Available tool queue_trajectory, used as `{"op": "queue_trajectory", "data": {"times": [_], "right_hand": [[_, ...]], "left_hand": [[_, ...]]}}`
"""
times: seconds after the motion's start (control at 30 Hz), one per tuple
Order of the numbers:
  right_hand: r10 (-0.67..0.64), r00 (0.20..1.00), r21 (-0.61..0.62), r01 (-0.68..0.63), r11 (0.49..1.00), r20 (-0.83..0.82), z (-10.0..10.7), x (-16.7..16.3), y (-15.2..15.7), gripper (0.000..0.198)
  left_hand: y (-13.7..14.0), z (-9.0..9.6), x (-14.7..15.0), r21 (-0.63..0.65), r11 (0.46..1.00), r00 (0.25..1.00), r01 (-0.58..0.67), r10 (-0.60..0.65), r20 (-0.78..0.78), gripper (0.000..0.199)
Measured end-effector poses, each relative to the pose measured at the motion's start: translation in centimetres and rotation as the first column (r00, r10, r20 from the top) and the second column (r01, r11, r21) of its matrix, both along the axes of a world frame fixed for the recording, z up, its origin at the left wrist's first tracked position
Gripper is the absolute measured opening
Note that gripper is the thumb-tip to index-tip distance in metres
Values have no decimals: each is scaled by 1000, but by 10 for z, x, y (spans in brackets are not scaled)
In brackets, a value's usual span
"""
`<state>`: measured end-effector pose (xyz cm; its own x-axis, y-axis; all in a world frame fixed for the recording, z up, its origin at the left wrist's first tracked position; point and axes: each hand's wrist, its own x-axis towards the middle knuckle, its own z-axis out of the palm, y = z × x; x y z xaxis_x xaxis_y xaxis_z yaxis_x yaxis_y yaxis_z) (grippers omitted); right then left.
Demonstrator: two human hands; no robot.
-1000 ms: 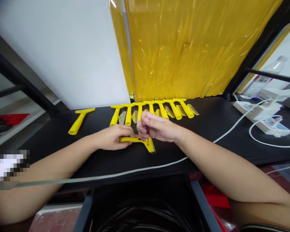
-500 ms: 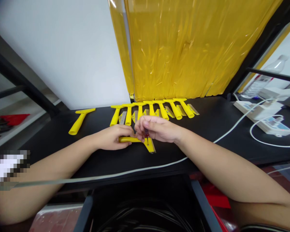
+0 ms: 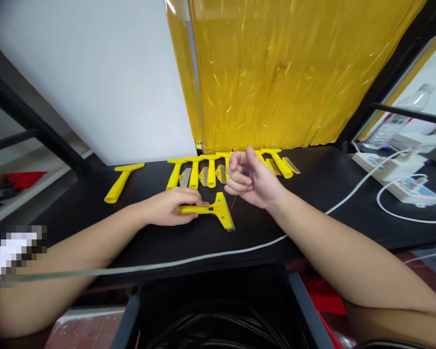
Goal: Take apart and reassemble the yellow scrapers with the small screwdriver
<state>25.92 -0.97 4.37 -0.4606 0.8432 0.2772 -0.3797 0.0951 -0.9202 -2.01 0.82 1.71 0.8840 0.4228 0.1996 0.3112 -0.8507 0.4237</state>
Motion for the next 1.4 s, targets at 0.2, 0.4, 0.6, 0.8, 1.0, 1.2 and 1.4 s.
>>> {"op": "queue_trajectory", "data": {"times": [0.2,0.4,0.6,0.8,1.0,1.2,1.4], "right_hand": [[-350,879,300,255,919,325,-2,15,14,36],[-348,709,322,177,930,614,-26,8,25,32],[-177,811,180,90,979,558,-31,-1,20,42],[-184,827,210,81,974,532,-37,-4,24,40],[-114,859,78,87,993,499,-37,-4,25,42],[-85,885,-61,127,990,457,-30,-6,19,48],[-158,880,36,159,987,448,-33,-8,21,42]], "left_hand": [[2,2,-3,2,1000,999,-8,8,33,26],[0,5,-4,42,999,997,-18,15,70,29],[-3,5,-2,120,992,995,-47,36,93,34],[-3,5,-2,181,982,996,-53,37,86,35],[-6,6,-1,275,959,996,-70,55,64,35],[-12,10,2,401,908,992,-122,117,37,31],[-14,11,4,435,889,988,-143,156,5,33]]}}
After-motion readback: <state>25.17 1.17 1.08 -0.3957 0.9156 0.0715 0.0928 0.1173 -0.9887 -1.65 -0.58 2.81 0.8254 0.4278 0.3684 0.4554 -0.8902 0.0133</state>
